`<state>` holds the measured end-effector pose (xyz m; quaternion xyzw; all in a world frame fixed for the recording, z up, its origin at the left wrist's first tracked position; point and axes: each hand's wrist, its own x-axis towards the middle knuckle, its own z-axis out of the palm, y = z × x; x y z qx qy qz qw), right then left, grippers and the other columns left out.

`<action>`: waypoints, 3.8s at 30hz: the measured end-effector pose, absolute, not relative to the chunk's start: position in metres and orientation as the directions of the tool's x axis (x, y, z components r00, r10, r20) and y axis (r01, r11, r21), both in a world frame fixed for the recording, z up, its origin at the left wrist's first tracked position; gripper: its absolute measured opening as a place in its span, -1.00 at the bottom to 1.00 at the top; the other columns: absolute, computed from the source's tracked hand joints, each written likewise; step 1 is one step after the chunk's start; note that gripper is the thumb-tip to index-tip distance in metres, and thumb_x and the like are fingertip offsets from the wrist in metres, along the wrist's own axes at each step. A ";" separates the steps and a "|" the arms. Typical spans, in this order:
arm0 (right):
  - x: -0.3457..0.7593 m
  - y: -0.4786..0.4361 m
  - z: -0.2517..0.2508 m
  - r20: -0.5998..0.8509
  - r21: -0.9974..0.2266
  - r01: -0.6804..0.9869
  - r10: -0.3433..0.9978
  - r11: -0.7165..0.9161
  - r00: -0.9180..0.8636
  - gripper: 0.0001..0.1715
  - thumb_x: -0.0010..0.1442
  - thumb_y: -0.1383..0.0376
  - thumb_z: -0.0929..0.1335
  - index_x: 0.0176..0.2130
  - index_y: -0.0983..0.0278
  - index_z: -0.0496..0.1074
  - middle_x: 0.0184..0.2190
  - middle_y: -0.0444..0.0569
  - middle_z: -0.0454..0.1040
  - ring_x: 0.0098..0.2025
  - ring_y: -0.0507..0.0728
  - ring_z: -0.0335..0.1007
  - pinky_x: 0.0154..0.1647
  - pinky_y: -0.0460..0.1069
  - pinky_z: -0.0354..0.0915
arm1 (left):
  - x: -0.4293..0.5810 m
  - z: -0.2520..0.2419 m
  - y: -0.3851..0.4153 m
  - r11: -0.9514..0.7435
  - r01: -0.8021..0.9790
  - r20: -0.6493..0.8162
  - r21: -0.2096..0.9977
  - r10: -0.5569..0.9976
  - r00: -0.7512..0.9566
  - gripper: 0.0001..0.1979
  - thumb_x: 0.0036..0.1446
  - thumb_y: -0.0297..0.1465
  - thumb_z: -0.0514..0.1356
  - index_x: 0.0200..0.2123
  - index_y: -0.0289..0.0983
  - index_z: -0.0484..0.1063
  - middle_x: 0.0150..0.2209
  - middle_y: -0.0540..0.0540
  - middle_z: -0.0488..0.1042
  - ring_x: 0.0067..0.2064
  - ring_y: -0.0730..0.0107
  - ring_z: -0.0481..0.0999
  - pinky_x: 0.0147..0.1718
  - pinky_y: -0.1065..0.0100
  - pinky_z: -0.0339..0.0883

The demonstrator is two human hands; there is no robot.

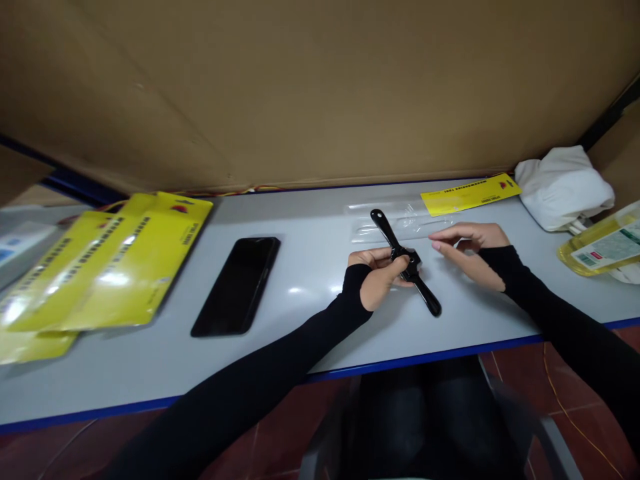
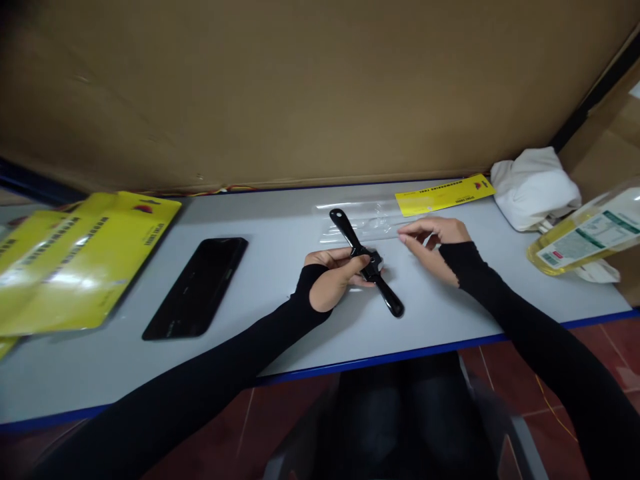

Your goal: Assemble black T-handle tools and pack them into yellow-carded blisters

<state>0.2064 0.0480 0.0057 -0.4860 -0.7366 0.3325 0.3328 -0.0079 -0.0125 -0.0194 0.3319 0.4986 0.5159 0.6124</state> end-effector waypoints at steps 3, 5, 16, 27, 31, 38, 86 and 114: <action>0.230 0.069 0.014 0.248 -0.691 0.637 0.939 0.343 -0.237 -0.73 0.25 0.12 0.48 -0.18 0.23 0.73 -0.25 0.05 0.71 -0.34 0.14 0.52 -0.36 0.02 0.38 | -0.006 -0.017 -0.013 0.226 -0.307 -0.264 0.925 0.960 -0.088 -0.75 -0.11 -0.37 0.53 -0.37 -0.41 0.68 -0.38 -0.22 0.69 -0.32 0.03 0.74 -0.45 0.21 0.70; 0.248 0.081 0.019 0.230 -0.629 0.714 0.951 0.308 -0.207 -0.72 0.23 0.17 0.47 -0.14 0.27 0.71 -0.29 0.05 0.69 -0.39 0.12 0.49 -0.39 0.01 0.34 | -0.006 -0.017 -0.015 0.213 -0.301 -0.252 0.930 0.963 -0.098 -0.75 -0.10 -0.35 0.54 -0.37 -0.41 0.67 -0.39 -0.22 0.68 -0.31 0.02 0.74 -0.46 0.21 0.69; 0.296 0.110 0.000 -0.139 -0.553 0.762 0.864 0.338 -0.483 -0.73 0.20 0.18 0.51 -0.11 0.19 0.74 -0.28 -0.01 0.72 -0.37 0.07 0.51 -0.34 -0.04 0.33 | -0.007 -0.026 -0.013 0.196 -0.303 -0.224 0.932 0.973 -0.060 -0.72 -0.04 -0.34 0.54 -0.33 -0.44 0.68 -0.35 -0.27 0.70 -0.29 -0.01 0.76 -0.43 0.23 0.71; 0.255 0.078 0.028 -0.114 -0.820 0.489 0.752 0.297 -0.649 -0.57 0.20 -0.04 0.55 -0.27 0.29 0.63 -0.34 0.00 0.64 -0.37 0.05 0.50 -0.37 -0.06 0.37 | 0.000 -0.015 -0.015 0.223 -0.333 -0.259 0.916 0.964 -0.068 -0.76 -0.12 -0.41 0.50 -0.35 -0.44 0.70 -0.39 -0.21 0.69 -0.40 0.17 0.71 -0.49 0.27 0.68; 0.227 0.053 0.031 -0.022 -0.936 0.288 0.780 0.204 -0.626 -0.58 0.16 0.00 0.59 -0.31 0.28 0.56 -0.46 -0.09 0.56 -0.49 0.00 0.43 -0.53 -0.11 0.34 | 0.000 -0.011 -0.015 0.243 -0.351 -0.273 0.904 0.961 -0.038 -0.80 -0.08 -0.43 0.48 -0.35 -0.43 0.70 -0.40 -0.20 0.69 -0.41 0.18 0.71 -0.48 0.27 0.68; 0.201 0.035 0.011 0.090 -0.945 0.196 0.781 0.264 -0.618 -0.59 0.24 0.01 0.56 -0.29 0.29 0.53 -0.47 -0.11 0.52 -0.52 -0.01 0.43 -0.65 -0.15 0.29 | 0.000 -0.010 -0.018 0.253 -0.331 -0.275 0.909 0.961 -0.020 -0.86 -0.03 -0.48 0.45 -0.34 -0.42 0.71 -0.42 -0.16 0.68 -0.41 0.24 0.70 -0.46 0.29 0.69; 0.192 0.033 0.005 0.263 -0.810 0.287 0.755 0.511 -0.601 -0.57 0.11 -0.02 0.63 -0.35 0.25 0.58 -0.46 -0.10 0.54 -0.50 0.00 0.35 -0.53 -0.06 0.24 | 0.005 0.003 -0.019 0.364 -0.287 -0.378 0.886 0.926 0.008 -0.85 0.09 -0.62 0.34 -0.48 -0.35 0.67 -0.53 -0.07 0.62 -0.50 0.33 0.65 -0.43 0.27 0.68; 0.187 0.025 0.012 0.048 -0.935 0.271 0.842 0.227 -0.537 -0.73 0.08 0.22 0.57 -0.23 0.26 0.56 -0.48 -0.17 0.47 -0.59 -0.07 0.28 -0.62 -0.14 0.17 | 0.002 -0.014 -0.018 0.295 -0.284 -0.284 0.912 0.956 0.080 -0.98 0.04 -0.51 0.42 -0.42 -0.35 0.70 -0.47 -0.13 0.65 -0.44 0.26 0.69 -0.42 0.24 0.69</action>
